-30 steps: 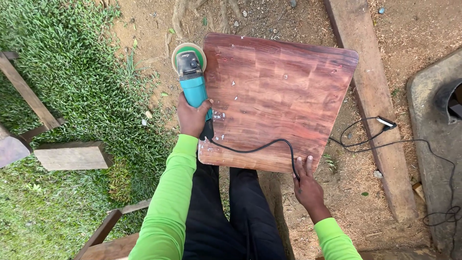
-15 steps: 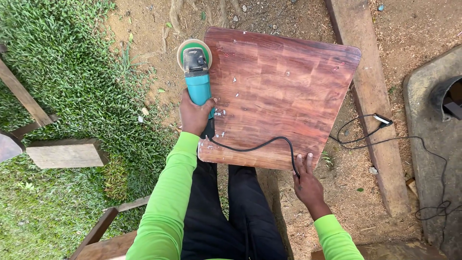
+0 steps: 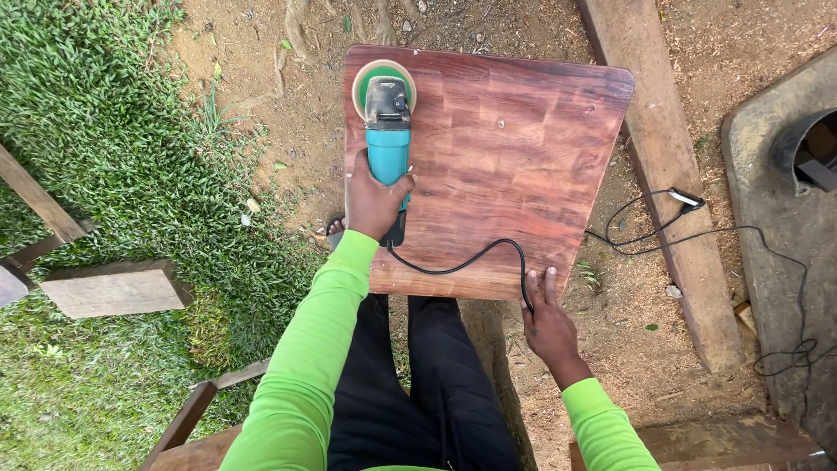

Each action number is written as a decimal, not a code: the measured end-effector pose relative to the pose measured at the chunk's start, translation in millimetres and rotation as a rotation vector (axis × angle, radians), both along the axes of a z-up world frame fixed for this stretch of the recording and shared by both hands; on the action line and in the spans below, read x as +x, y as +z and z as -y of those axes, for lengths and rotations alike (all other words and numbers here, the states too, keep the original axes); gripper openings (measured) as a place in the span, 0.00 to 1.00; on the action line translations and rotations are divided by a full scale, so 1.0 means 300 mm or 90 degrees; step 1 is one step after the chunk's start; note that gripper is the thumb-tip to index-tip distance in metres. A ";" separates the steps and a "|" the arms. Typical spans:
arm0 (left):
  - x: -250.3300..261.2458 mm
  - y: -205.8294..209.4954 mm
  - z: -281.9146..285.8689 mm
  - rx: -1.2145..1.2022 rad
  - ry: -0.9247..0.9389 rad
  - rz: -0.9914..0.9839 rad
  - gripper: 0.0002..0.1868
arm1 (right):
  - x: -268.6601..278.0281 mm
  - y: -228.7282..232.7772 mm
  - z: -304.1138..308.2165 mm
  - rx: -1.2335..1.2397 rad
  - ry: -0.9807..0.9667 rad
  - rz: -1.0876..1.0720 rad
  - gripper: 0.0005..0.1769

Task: Sanding the surface of a wooden board using a power sander.

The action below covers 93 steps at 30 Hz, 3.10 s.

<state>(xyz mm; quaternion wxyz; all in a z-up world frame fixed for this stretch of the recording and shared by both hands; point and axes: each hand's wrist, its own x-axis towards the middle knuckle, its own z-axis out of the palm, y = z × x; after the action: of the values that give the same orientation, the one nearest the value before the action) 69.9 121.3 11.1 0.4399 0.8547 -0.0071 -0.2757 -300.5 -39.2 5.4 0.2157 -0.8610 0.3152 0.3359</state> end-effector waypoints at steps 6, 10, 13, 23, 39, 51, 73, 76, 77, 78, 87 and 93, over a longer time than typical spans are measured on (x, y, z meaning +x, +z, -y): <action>-0.046 -0.018 0.070 -0.007 -0.042 -0.025 0.33 | 0.051 0.046 0.003 0.031 -0.037 -0.069 0.38; -0.075 -0.021 0.109 0.014 -0.071 -0.033 0.36 | 0.053 0.051 0.006 0.035 -0.038 -0.058 0.38; -0.097 -0.023 0.136 -0.004 -0.095 -0.008 0.37 | 0.059 0.060 0.009 0.048 -0.045 -0.080 0.39; -0.168 0.001 0.253 -0.006 -0.125 -0.060 0.33 | 0.042 0.050 0.012 0.056 -0.044 -0.046 0.38; -0.266 -0.032 0.479 0.024 -0.214 -0.069 0.32 | 0.016 0.038 0.016 0.065 -0.059 0.040 0.36; -0.343 -0.026 0.636 0.044 -0.282 -0.091 0.30 | 0.010 0.032 0.024 0.078 -0.059 0.038 0.35; -0.401 0.097 0.337 -0.015 -0.280 -0.148 0.38 | -0.015 0.019 0.017 0.063 -0.052 0.073 0.39; -0.341 0.078 0.186 -0.047 -0.175 -0.128 0.36 | 0.030 0.063 0.030 0.087 -0.042 -0.006 0.45; -0.322 0.065 0.129 -0.074 -0.124 -0.106 0.35 | 0.030 0.065 0.023 0.079 -0.045 -0.015 0.45; -0.299 0.050 0.078 -0.101 -0.072 -0.082 0.33 | 0.037 0.065 0.025 0.071 -0.045 -0.022 0.46; -0.100 0.080 -0.215 -0.100 0.106 -0.044 0.27 | 0.047 0.042 -0.012 0.024 -0.021 -0.028 0.43; -0.047 0.052 -0.316 -0.068 0.130 -0.023 0.26 | 0.041 0.021 -0.010 0.022 -0.006 -0.054 0.43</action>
<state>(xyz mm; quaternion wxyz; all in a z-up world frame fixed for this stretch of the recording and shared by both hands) 55.8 216.2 26.7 0.5108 0.8210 0.0733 -0.2443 -288.2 -36.2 11.8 0.2186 -0.8406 0.3226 0.3762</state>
